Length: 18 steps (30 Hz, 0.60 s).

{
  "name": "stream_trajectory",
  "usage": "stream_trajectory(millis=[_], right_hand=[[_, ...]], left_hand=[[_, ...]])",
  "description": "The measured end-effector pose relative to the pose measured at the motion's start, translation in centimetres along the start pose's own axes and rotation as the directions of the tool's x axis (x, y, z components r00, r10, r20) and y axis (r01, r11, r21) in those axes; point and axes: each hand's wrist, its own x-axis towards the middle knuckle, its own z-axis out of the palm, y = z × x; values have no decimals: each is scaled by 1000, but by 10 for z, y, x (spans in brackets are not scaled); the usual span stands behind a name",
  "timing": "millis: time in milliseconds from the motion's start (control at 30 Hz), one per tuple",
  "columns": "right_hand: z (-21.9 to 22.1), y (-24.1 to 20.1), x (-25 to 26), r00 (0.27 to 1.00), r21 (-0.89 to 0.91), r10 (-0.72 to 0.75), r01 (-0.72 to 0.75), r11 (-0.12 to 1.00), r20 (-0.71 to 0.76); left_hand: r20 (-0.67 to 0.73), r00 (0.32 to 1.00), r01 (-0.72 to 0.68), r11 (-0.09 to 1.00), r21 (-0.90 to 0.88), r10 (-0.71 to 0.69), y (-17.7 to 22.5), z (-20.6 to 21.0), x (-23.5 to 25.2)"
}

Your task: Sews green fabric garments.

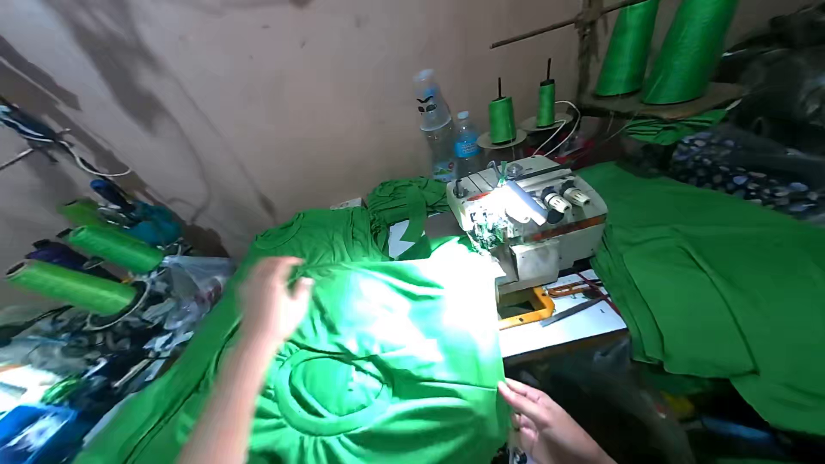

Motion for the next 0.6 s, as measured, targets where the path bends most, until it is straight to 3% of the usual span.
stream_trajectory(millis=[67,133,200,267,333,433,533,600], right_hand=[[-2,4,-2,997,-29,2,-5,1000,-78],[-4,2,-5,993,-57,-6,-1,998,-121],[-6,-1,-9,993,-88,-31,21,996,-114],[-7,-2,-10,994,-80,-44,36,996,-103],[-7,-2,-8,993,-50,-50,45,998,-103],[-6,-3,-10,989,-35,-76,72,997,-129],[-6,-6,-17,977,-46,-133,127,991,-165],[-9,-6,-22,969,-69,-179,170,983,-167]], left_hand=[[282,953,-75,988,-136,111,50,40,-22],[570,815,-53,992,-111,107,82,71,-32],[673,736,-76,997,-18,68,88,94,-34],[643,765,-75,997,34,36,80,105,-34],[549,836,-23,999,33,1,73,100,-37],[300,954,71,970,-233,2,76,78,-46],[75,992,-63,900,-431,105,111,41,-57],[45,969,-187,841,-509,242,142,17,-70]])
